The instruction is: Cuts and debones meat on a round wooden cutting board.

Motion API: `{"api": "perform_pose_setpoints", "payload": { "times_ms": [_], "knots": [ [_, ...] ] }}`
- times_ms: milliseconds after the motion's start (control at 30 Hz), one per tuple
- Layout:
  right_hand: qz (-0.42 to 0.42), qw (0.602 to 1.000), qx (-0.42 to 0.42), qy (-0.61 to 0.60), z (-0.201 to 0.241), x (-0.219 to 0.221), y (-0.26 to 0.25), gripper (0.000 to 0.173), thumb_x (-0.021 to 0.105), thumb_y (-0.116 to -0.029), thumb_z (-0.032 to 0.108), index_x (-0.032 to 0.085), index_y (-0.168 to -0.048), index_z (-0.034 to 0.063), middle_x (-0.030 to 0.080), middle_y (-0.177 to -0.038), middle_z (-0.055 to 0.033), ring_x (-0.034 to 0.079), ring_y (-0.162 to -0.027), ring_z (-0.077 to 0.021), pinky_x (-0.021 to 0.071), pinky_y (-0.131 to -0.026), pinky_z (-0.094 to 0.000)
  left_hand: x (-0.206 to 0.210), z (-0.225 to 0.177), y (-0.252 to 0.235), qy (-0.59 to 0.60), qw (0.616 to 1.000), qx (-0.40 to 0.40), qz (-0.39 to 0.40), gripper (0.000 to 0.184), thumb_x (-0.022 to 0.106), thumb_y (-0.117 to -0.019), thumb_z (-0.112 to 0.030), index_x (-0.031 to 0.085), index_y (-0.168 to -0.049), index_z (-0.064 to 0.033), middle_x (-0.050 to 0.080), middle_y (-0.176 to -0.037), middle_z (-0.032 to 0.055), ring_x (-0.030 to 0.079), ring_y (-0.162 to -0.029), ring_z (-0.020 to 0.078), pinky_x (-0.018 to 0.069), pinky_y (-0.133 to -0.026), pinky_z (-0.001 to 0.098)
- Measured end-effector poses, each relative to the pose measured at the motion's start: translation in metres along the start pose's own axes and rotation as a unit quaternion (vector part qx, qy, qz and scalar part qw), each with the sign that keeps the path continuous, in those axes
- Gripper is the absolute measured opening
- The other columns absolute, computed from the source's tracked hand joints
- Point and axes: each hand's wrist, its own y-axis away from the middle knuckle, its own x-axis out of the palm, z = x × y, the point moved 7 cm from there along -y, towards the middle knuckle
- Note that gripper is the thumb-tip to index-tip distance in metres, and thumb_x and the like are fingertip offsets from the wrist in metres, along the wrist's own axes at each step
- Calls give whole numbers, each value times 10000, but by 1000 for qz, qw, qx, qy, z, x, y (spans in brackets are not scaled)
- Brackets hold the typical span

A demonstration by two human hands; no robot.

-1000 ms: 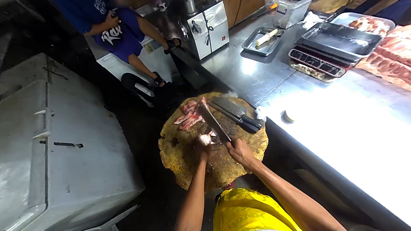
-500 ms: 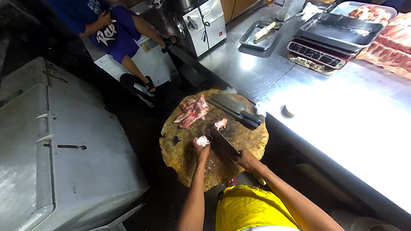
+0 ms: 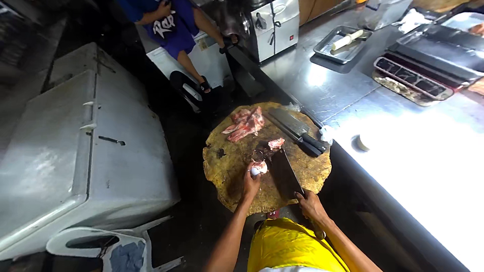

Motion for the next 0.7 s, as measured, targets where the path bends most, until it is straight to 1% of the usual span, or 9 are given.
{"api": "perform_pose_setpoints", "payload": {
  "times_ms": [100, 200, 300, 367, 433, 500, 600, 633, 700],
  "knots": [
    [-9, 998, -55, 24, 16, -4, 7, 313, 531, -1060, 337, 717, -1054, 85, 638, -732, -85, 615, -620, -217, 525, -616, -454, 3, 5, 5, 39, 996, -74, -22, 582, 727, -937, -213, 523, -1446, -18, 626, -1357, 202, 639, -1216, 288, 498, -1075, 453],
    [-18, 990, -141, 5, 59, -20, 25, 306, 516, -1046, 338, 725, -1052, 114, 587, -651, -14, 554, -529, -143, 495, -532, -375, 2, 2, 17, 18, 994, -100, -32, 544, 712, -949, -255, 560, -1431, -51, 683, -1279, 166, 679, -1150, 270, 524, -1041, 467],
    [-30, 952, -286, -100, 130, -45, 63, 292, 506, -1043, 268, 706, -1079, 58, 565, -630, 25, 531, -496, -92, 493, -482, -302, 1, 4, 22, -7, 994, -102, -44, 523, 662, -979, -285, 562, -1448, -75, 705, -1224, 151, 697, -1086, 253, 542, -1003, 460],
    [-45, 882, -439, -166, 187, -69, 97, 276, 487, -1059, 222, 682, -1008, 34, 577, -642, 40, 544, -509, -65, 508, -476, -266, 0, 6, 21, 8, 994, -101, -47, 488, 660, -983, -254, 585, -1429, -69, 710, -1239, 152, 713, -1087, 243, 554, -1007, 449],
    [-50, 786, -575, -222, 243, -95, 136, 287, 476, -1094, 277, 667, -967, 105, 608, -681, 44, 578, -554, -54, 538, -508, -250, -2, 5, 20, 16, 993, -110, -31, 468, 643, -996, -240, 587, -1430, -74, 694, -1278, 151, 700, -1126, 248, 541, -1033, 449],
    [-60, 693, -665, -271, 291, -120, 176, 257, 474, -1099, 324, 669, -1003, 187, 636, -723, 45, 607, -578, -72, 560, -521, -263, -3, 4, 20, 5, 992, -122, -17, 463, 629, -1005, -254, 588, -1437, -94, 694, -1286, 138, 696, -1134, 245, 533, -1040, 450],
    [-75, 581, -738, -334, 337, -137, 212, 202, 474, -1095, 355, 607, -1054, 207, 655, -778, 34, 640, -609, -106, 587, -536, -294, -6, 2, 21, -8, 991, -134, -12, 452, 617, -1014, -267, 597, -1438, -113, 701, -1285, 119, 699, -1134, 230, 530, -1041, 442],
    [-77, 576, -741, -338, 339, -130, 206, 231, 473, -1092, 380, 600, -1027, 198, 642, -760, 38, 633, -605, -106, 583, -540, -300, -7, 2, 21, -10, 991, -134, -16, 447, 614, -1014, -262, 601, -1436, -115, 706, -1278, 115, 703, -1124, 226, 533, -1034, 437],
    [-103, 654, -700, -266, 297, -89, 152, 322, 444, -1101, 382, 620, -974, 144, 615, -708, 37, 614, -599, -84, 563, -550, -295, -7, 4, 23, -16, 992, -122, -30, 430, 622, -1011, -253, 619, -1418, -113, 706, -1279, 115, 707, -1117, 228, 541, -1027, 432]
  ]
}}
